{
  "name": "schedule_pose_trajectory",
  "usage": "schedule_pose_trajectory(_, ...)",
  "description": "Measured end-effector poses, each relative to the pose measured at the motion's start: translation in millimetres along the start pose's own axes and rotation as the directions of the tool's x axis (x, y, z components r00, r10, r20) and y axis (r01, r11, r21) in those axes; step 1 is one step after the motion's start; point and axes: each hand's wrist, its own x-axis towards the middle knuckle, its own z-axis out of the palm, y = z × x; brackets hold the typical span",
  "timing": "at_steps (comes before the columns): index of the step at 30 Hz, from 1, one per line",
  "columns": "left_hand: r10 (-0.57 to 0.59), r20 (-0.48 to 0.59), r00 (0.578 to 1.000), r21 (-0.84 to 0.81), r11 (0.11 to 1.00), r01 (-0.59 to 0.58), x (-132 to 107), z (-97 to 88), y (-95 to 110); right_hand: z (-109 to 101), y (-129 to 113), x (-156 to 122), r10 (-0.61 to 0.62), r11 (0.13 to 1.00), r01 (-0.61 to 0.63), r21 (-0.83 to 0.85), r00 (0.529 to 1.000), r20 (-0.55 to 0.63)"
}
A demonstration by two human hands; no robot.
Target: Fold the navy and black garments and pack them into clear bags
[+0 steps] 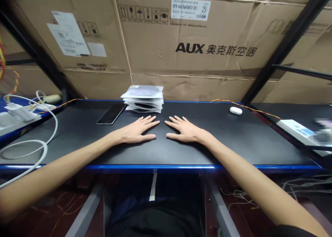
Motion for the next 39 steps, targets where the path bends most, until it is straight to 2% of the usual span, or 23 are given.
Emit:
schedule_pose_trajectory(31,0.026,-0.019,0.999,0.013,1.0,-0.025,1.0,2.4,-2.7,-1.8,-3.8,-0.6,0.02,1.0,-0.02,-0.007,1.0,0.018)
schedule_pose_trajectory(39,0.029,-0.015,0.999,0.012,1.0,-0.029,1.0,1.6,-1.5,1.1,1.3,0.3,0.01,1.0,-0.01,0.011,1.0,-0.003)
